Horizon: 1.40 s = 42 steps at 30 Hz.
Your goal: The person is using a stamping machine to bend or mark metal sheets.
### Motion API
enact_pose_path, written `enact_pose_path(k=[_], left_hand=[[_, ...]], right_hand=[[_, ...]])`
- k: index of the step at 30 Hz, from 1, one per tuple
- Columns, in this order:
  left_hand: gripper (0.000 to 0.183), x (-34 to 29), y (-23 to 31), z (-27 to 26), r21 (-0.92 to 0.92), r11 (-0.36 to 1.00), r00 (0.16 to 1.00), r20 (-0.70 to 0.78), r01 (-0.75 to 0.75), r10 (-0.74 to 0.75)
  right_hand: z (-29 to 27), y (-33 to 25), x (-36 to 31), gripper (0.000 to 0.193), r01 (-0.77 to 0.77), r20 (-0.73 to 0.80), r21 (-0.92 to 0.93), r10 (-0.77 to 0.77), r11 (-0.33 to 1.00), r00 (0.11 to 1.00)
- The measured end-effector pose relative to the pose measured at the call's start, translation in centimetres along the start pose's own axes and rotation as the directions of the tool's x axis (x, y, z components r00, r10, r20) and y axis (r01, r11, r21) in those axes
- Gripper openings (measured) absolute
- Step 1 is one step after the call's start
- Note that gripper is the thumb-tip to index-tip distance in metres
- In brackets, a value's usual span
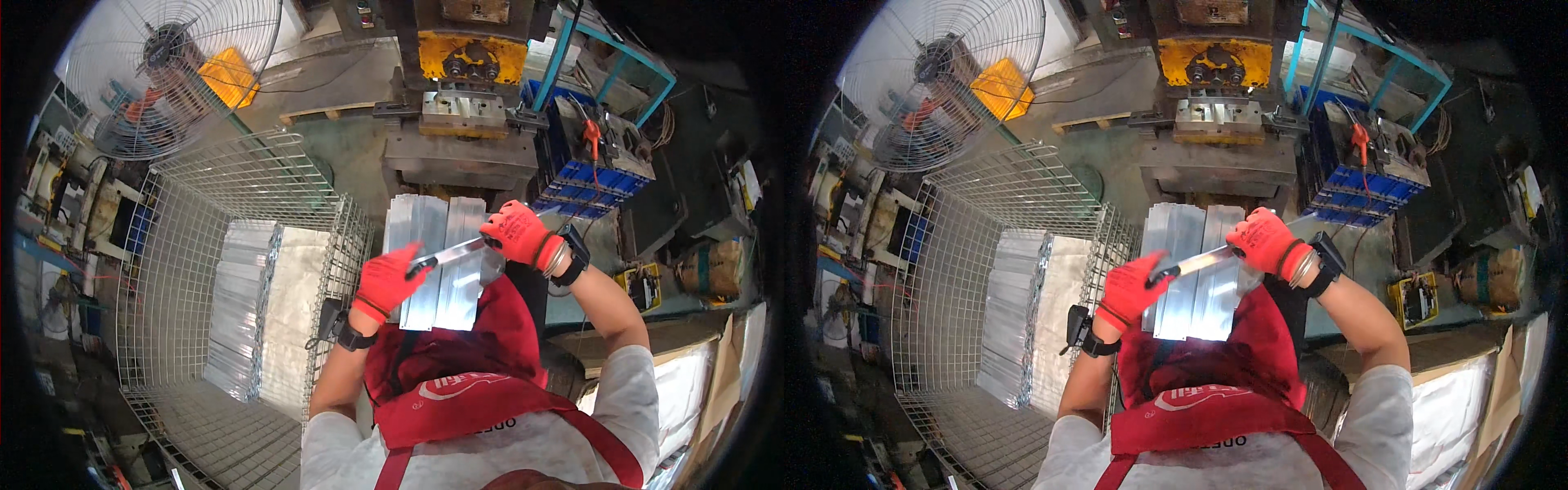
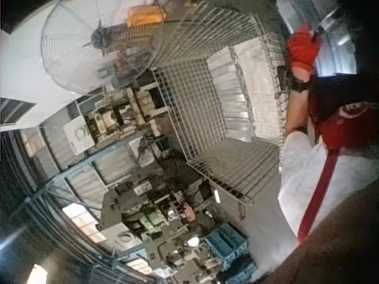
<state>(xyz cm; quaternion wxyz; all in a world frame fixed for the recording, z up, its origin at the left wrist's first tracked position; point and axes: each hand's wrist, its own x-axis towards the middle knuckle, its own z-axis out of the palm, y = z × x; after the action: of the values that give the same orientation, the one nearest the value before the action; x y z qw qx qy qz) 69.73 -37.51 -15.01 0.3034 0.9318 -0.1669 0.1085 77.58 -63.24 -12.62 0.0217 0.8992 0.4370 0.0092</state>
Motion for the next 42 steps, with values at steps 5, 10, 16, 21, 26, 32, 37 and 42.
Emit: enact_pose_path(k=[5, 10, 16, 21, 26, 32, 37, 42], left_hand=[[0.05, 0.5, -3.6, 3.2, -0.785, 0.562, 0.883, -0.041, 0.262, -0.468], [0.041, -0.3, -0.6, 8.9, -0.851, -0.193, 0.855, 0.511, 0.488, -0.087], [0.042, 3.1, 2.6, 8.6, -0.756, -0.312, 0.788, 0.614, 0.575, -0.035], [0.044, 5.2, 2.4, 8.6, -0.75, -0.327, 0.778, 0.625, 0.575, -0.067], [0.033, 5.7, 2.3, 9.7, -0.787, -0.355, 0.818, 0.568, 0.504, -0.096], [0.03, 6.0, 3.0, 10.2, -0.794, -0.394, 0.802, 0.564, 0.463, -0.195], [0.028, 6.0, 3.5, 9.6, -0.824, -0.357, 0.83, 0.525, 0.44, -0.189], [0.028, 6.2, 3.7, 9.4, -0.817, -0.339, 0.801, 0.552, 0.466, -0.231]], right_hand=[[2.0, 1.5, -0.3, 0.026, -0.339, 0.05, 0.777, 0.485, 0.53, 0.873], [5.7, 3.6, 4.1, 0.022, 0.005, -0.115, 0.989, 0.741, 0.149, 0.661], [7.8, 6.2, 7.8, 0.025, 0.091, -0.15, 0.989, 0.768, 0.12, 0.623], [8.0, 7.3, 9.5, 0.026, 0.109, -0.023, 0.992, 0.758, -0.063, 0.652], [7.7, 8.0, 9.4, 0.014, 0.036, 0.088, 0.987, 0.717, -0.156, 0.692], [7.8, 4.0, 8.2, 0.023, 0.305, -0.148, 0.948, 0.718, -0.093, 0.68], [7.9, 3.2, 7.2, 0.031, 0.101, 0.018, 0.985, 0.662, -0.142, 0.75], [8.2, 3.2, 8.1, 0.02, 0.246, 0.002, 0.941, 0.73, -0.234, 0.684]])
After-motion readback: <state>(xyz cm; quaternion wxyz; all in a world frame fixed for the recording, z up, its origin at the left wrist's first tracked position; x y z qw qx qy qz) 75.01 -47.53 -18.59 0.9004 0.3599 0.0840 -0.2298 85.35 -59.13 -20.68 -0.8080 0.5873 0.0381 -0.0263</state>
